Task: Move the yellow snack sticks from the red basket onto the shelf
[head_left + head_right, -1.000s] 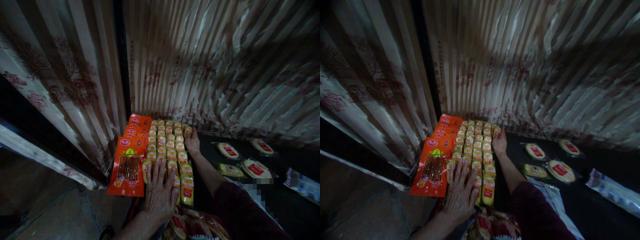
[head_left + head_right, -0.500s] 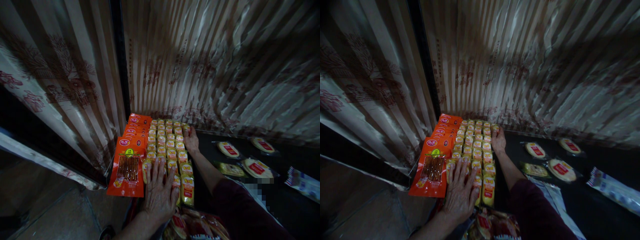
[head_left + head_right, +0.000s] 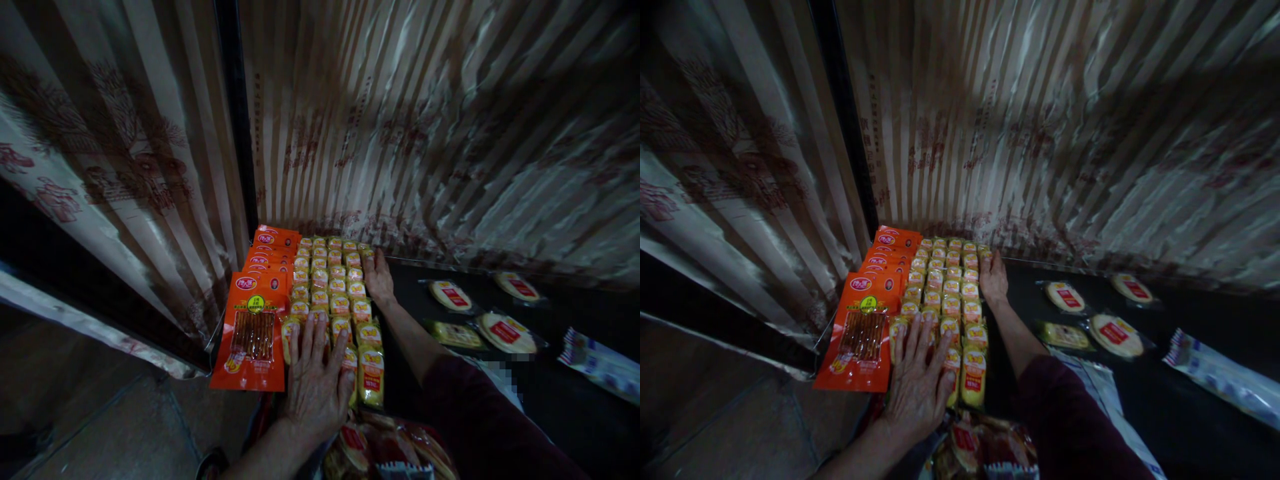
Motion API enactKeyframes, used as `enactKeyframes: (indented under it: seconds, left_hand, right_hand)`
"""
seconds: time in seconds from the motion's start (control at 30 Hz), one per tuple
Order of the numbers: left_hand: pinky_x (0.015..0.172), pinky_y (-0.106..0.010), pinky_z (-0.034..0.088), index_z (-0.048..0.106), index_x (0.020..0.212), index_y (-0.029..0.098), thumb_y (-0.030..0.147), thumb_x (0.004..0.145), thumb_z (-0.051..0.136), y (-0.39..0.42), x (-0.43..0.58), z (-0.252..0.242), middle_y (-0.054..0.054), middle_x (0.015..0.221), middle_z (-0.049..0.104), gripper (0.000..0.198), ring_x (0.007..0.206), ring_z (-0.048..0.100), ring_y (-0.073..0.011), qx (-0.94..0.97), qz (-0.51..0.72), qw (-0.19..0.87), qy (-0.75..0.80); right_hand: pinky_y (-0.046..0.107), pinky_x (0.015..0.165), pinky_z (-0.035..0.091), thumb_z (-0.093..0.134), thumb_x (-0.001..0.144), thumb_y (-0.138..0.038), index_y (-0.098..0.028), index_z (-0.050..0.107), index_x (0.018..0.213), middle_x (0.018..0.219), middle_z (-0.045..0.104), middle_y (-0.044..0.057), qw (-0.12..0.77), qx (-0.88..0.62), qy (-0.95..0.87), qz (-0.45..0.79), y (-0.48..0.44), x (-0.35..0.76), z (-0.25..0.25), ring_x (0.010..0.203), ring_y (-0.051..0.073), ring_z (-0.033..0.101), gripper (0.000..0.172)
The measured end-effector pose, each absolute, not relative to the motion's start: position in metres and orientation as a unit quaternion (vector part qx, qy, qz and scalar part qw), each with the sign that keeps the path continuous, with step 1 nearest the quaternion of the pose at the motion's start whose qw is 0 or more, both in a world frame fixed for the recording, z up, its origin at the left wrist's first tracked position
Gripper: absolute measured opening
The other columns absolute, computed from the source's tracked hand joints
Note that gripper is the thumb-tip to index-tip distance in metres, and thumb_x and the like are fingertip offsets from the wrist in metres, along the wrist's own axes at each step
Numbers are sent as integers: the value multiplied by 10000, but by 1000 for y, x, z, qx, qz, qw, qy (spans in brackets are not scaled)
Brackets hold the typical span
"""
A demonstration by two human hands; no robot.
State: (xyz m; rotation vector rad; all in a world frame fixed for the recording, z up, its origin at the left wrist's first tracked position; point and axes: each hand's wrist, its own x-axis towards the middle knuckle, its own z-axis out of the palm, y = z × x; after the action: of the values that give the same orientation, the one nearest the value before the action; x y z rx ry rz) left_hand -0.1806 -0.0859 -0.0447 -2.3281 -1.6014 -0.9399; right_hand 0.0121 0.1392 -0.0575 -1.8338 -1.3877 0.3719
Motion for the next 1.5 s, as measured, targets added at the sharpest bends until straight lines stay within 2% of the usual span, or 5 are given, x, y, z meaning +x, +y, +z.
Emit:
enactKeyframes:
  seconds: [0.37, 0.57, 1.0, 1.27, 1.5]
  left_hand:
    - [1137, -529, 185, 305, 1475, 263, 390, 892, 492, -87, -181, -44, -100, 1554, 252, 625, 1442, 170, -308, -774, -317, 86, -541]
    - [1132, -527, 196, 331, 1466, 258, 382, 892, 490, -87, -181, -44, -112, 1560, 227, 608, 1436, 188, -319, -774, -320, 84, -540]
    - [1131, -557, 210, 335, 1463, 243, 356, 901, 469, -85, -182, -45, -126, 1559, 227, 589, 1446, 161, -314, -767, -330, 64, -547]
    - [1150, -581, 141, 366, 1449, 210, 342, 898, 476, -93, -180, -37, -118, 1574, 178, 577, 1454, 100, -329, -741, -336, 63, -579]
    - [1139, -599, 145, 390, 1437, 192, 325, 910, 447, -97, -175, -39, -134, 1569, 186, 547, 1460, 42, -323, -726, -327, 50, -603]
  right_hand:
    - [464, 1117, 266, 200, 884, -579, -97, 317, 1443, 1461, 407, 178, 388, -711, -564, 160, 137, 2, -53, 1341, 303, 379, 747]
    - [440, 1150, 195, 172, 898, -537, -33, 255, 1463, 1509, 312, 204, 408, -717, -532, 192, 130, 1, -45, 1400, 304, 281, 762]
    - [468, 1125, 248, 229, 880, -576, -69, 486, 1305, 1391, 475, 212, 491, -709, -490, 128, 108, 11, -33, 1333, 293, 381, 710]
    - [437, 1129, 279, 227, 904, -579, -115, 424, 1379, 1418, 462, 162, 547, -665, -472, 189, 29, -12, -2, 1332, 248, 399, 692]
    - [487, 1160, 231, 274, 940, -513, -165, 393, 1413, 1499, 364, 127, 471, -645, -586, 136, -67, -32, -23, 1410, 215, 278, 599]
